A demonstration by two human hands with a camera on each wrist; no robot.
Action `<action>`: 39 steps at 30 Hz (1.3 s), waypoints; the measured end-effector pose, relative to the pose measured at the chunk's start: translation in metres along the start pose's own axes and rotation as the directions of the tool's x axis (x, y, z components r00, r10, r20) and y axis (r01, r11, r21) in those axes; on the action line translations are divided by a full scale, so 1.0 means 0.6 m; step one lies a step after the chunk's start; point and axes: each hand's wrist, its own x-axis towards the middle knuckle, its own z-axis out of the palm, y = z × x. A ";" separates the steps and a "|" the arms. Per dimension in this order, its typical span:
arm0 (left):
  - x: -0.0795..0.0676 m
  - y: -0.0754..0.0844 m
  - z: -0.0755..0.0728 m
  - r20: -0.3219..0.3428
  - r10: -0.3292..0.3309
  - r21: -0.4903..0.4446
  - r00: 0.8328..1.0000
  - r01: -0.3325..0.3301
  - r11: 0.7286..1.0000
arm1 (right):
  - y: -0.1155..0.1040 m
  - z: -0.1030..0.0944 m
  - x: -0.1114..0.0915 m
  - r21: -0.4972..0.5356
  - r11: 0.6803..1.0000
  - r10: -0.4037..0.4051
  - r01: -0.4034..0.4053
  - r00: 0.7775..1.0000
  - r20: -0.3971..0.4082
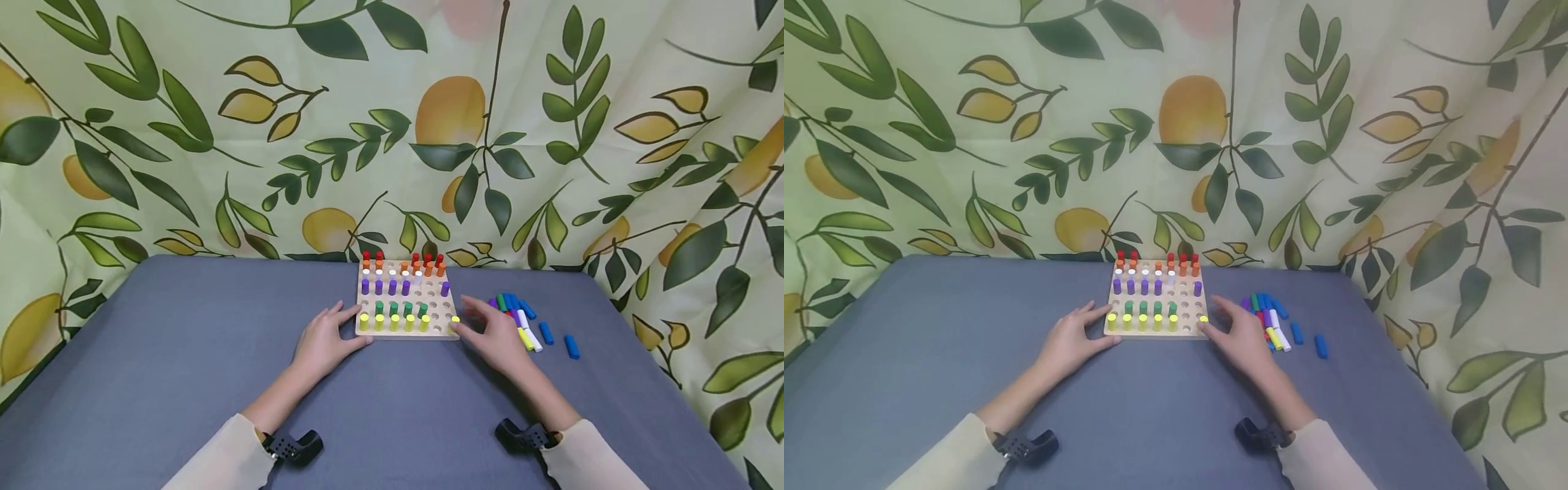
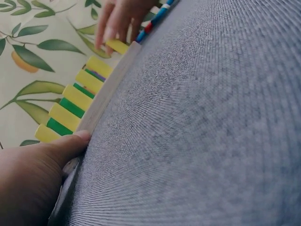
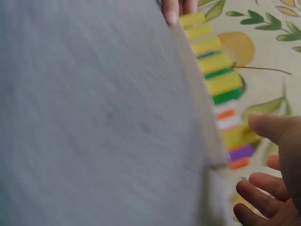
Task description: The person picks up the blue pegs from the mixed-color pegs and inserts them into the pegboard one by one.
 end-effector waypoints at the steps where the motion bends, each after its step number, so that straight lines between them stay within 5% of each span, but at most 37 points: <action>1: 0.001 0.000 0.000 0.002 0.004 0.001 1.000 -0.004 1.000 | -0.001 -0.012 0.000 0.023 1.000 0.021 -0.020 1.000 -0.011; 11: 0.000 -0.001 0.000 -0.004 0.022 -0.005 1.000 -0.022 1.000 | 0.010 -0.118 0.001 -0.013 0.997 0.079 -0.079 0.997 -0.023; 18: 0.001 0.001 0.001 0.007 0.019 -0.014 1.000 -0.019 1.000 | 0.019 -0.166 0.000 -0.084 0.996 0.036 -0.024 0.989 0.147; 27: -0.001 -0.002 -0.003 0.015 0.010 -0.001 1.000 -0.010 1.000 | 0.045 -0.160 0.003 -0.062 0.998 -0.010 0.032 0.941 0.339; 39: 0.000 0.001 -0.004 0.013 0.022 0.020 1.000 -0.022 1.000 | 0.047 -0.146 0.004 -0.125 0.990 -0.013 0.062 0.931 0.364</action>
